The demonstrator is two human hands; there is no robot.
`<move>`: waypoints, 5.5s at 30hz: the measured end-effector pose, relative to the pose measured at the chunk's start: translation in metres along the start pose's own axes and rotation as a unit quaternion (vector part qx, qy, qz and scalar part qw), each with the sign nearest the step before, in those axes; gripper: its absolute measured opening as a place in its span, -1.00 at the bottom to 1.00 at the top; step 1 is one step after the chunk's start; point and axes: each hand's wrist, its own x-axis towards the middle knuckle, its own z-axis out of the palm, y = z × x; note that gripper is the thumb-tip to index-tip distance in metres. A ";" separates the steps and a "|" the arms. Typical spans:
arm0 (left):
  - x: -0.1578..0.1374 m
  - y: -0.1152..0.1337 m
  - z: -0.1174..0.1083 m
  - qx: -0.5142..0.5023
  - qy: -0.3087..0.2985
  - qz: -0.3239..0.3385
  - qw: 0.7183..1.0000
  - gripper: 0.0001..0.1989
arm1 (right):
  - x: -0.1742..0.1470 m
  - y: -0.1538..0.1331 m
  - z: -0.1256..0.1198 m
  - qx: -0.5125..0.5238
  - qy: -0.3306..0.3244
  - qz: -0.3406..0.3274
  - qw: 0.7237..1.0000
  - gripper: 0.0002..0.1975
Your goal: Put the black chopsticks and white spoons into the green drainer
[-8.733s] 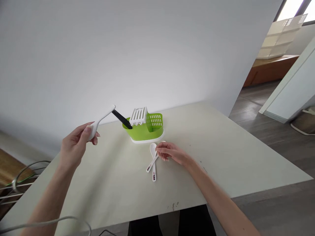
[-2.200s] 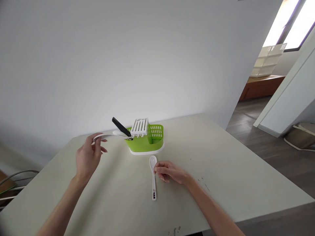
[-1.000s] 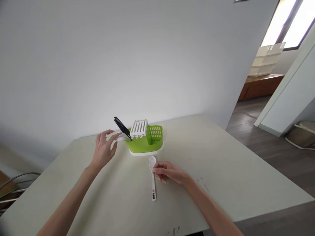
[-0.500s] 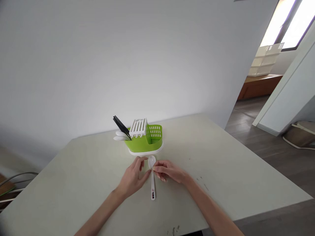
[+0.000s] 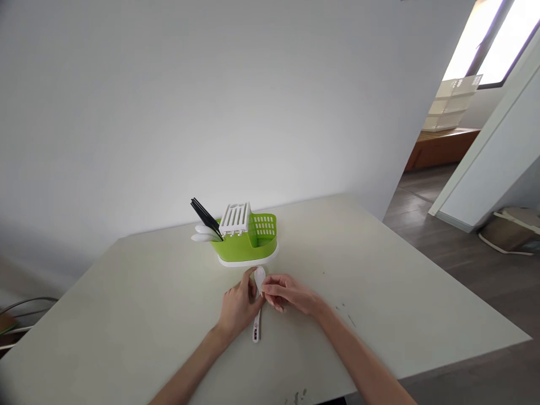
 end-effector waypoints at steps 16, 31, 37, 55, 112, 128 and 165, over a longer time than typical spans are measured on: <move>-0.003 0.003 0.003 0.038 -0.011 -0.016 0.999 -0.47 | -0.003 -0.001 0.000 -0.006 0.001 0.002 1.000 -0.61; -0.004 0.005 0.003 0.037 0.010 -0.034 0.999 -0.70 | -0.002 -0.002 0.001 -0.015 0.005 0.002 1.000 -0.63; -0.005 -0.002 0.004 0.013 0.048 -0.040 0.998 -0.82 | -0.002 -0.005 0.002 -0.015 0.012 0.012 1.000 -0.61; -0.006 -0.012 -0.100 -0.331 0.238 -0.052 0.912 -0.53 | -0.001 -0.006 0.002 -0.007 0.026 0.029 0.999 -0.59; 0.040 -0.029 -0.116 0.096 0.301 0.047 0.947 -0.71 | 0.001 -0.003 0.001 -0.044 0.002 0.005 0.999 -0.63; 0.017 -0.058 -0.042 -0.052 0.047 0.129 0.989 -0.78 | -0.004 -0.008 0.003 -0.051 0.010 0.015 0.999 -0.61; -0.003 -0.062 -0.015 0.035 0.040 0.232 0.971 -0.73 | -0.014 -0.009 0.004 -0.052 0.023 0.031 0.998 -0.60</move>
